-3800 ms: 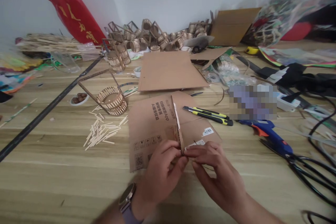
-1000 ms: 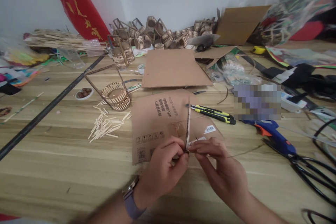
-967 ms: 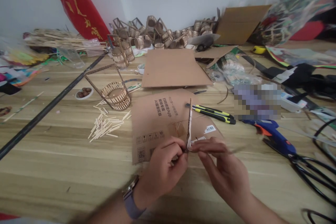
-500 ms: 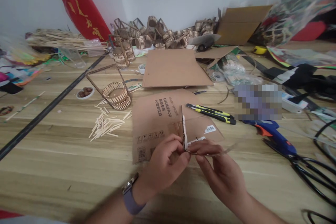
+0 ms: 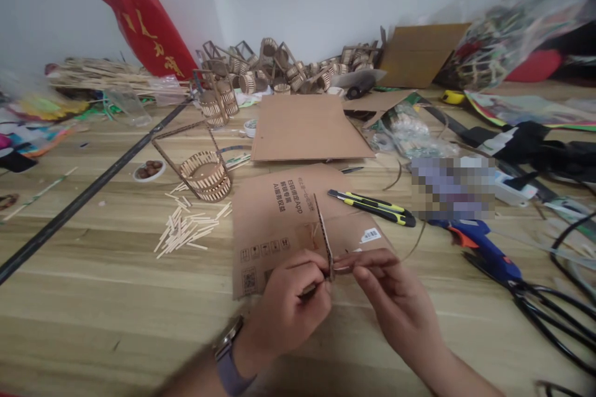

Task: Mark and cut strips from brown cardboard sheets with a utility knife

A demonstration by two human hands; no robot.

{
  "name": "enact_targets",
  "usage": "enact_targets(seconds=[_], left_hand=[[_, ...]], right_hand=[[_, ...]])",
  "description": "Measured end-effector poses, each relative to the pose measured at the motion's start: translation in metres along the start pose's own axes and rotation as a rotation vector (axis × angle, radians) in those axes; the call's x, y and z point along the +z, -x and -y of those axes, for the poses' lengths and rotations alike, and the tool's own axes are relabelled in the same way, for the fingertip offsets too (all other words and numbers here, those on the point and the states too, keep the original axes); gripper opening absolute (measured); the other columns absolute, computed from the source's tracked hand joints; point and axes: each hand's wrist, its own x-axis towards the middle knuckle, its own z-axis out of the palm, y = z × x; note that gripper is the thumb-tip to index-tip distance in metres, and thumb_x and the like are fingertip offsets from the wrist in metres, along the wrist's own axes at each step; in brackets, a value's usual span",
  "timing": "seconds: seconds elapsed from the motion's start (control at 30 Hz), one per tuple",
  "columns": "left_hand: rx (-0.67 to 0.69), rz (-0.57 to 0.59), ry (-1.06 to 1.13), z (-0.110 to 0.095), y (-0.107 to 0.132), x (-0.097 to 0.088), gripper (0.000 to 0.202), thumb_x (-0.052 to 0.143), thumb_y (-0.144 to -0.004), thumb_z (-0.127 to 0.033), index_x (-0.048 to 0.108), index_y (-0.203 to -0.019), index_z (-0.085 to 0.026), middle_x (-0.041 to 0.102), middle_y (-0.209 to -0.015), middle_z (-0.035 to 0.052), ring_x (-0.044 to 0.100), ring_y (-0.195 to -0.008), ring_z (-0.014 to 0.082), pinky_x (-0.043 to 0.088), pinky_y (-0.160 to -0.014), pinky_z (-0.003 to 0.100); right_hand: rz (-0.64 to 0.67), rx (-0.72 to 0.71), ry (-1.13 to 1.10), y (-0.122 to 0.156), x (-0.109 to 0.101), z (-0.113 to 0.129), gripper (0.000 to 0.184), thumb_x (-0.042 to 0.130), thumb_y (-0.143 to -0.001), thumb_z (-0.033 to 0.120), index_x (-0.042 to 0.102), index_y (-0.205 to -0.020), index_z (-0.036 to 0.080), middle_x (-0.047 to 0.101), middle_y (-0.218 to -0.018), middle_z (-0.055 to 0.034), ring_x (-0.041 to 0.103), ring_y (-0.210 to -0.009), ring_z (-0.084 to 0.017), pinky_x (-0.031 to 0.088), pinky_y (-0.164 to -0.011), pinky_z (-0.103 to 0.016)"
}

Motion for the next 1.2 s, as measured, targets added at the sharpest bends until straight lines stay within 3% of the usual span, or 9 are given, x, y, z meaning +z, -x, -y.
enact_targets(seconds=[0.2,0.3,0.43,0.53,0.77,1.0,1.2], left_hand=[[-0.123,-0.020,0.093,0.0031,0.0014,0.0025,0.026,0.069,-0.084,-0.036,0.053,-0.073,-0.018,0.056,-0.088,0.0024,0.055,-0.079,0.0141,0.044,-0.072,0.023],[-0.160,-0.036,0.026,0.0016,0.0001,0.0031,0.025,0.063,-0.088,-0.028,0.050,-0.069,-0.019,0.057,-0.086,0.0026,0.054,-0.078,0.0137,0.044,-0.073,0.023],[-0.092,-0.048,-0.024,-0.0021,-0.0015,0.0019,0.022,0.055,-0.086,-0.014,0.047,-0.067,-0.019,0.059,-0.084,0.0029,0.055,-0.077,0.0137,0.044,-0.072,0.023],[-0.046,-0.044,-0.032,-0.0032,-0.0015,0.0007,0.023,0.052,-0.085,-0.011,0.044,-0.066,-0.019,0.059,-0.081,0.0027,0.055,-0.075,0.0135,0.044,-0.068,0.023],[-0.029,-0.022,0.043,0.0002,-0.0007,-0.0005,0.022,0.053,-0.085,-0.013,0.045,-0.065,-0.019,0.062,-0.082,0.0022,0.057,-0.074,0.0123,0.043,-0.068,0.022],[-0.155,-0.011,0.053,0.0005,-0.0010,0.0008,0.019,0.061,-0.083,-0.025,0.048,-0.070,-0.020,0.056,-0.080,0.0016,0.055,-0.078,0.0152,0.042,-0.071,0.025],[-0.080,0.029,-0.044,0.0006,0.0006,0.0009,0.017,0.050,-0.093,-0.018,0.052,-0.076,-0.019,0.060,-0.092,0.0041,0.057,-0.086,0.0150,0.044,-0.077,0.024]], right_hand=[[-0.019,-0.169,0.134,0.0019,0.0030,0.0038,0.004,0.059,-0.095,0.024,0.059,-0.093,0.028,0.077,-0.088,-0.0015,0.074,-0.087,-0.019,0.060,-0.075,-0.031],[0.022,-0.206,0.192,0.0003,0.0040,0.0051,0.004,0.060,-0.093,0.024,0.060,-0.096,0.027,0.077,-0.089,-0.0021,0.074,-0.087,-0.019,0.060,-0.074,-0.031],[0.060,-0.269,0.263,-0.0022,0.0042,0.0048,0.008,0.062,-0.092,0.021,0.064,-0.096,0.028,0.077,-0.089,-0.0015,0.074,-0.089,-0.019,0.060,-0.076,-0.031],[0.054,-0.229,0.233,-0.0022,0.0028,0.0054,0.010,0.060,-0.092,0.020,0.065,-0.093,0.028,0.077,-0.087,-0.0009,0.074,-0.088,-0.019,0.060,-0.077,-0.031],[0.053,0.037,-0.015,-0.0069,-0.0014,0.0057,0.021,0.054,-0.098,0.036,0.068,-0.088,0.025,0.077,-0.081,-0.0037,0.075,-0.077,-0.018,0.061,-0.066,-0.024],[0.041,-0.071,0.037,0.0011,0.0015,0.0060,0.011,0.057,-0.096,0.030,0.065,-0.091,0.026,0.077,-0.088,-0.0054,0.075,-0.087,-0.020,0.061,-0.073,-0.027],[0.062,-0.153,0.112,-0.0033,0.0035,0.0034,0.004,0.067,-0.089,0.029,0.064,-0.089,0.027,0.076,-0.085,-0.0019,0.075,-0.081,-0.019,0.060,-0.069,-0.026]])
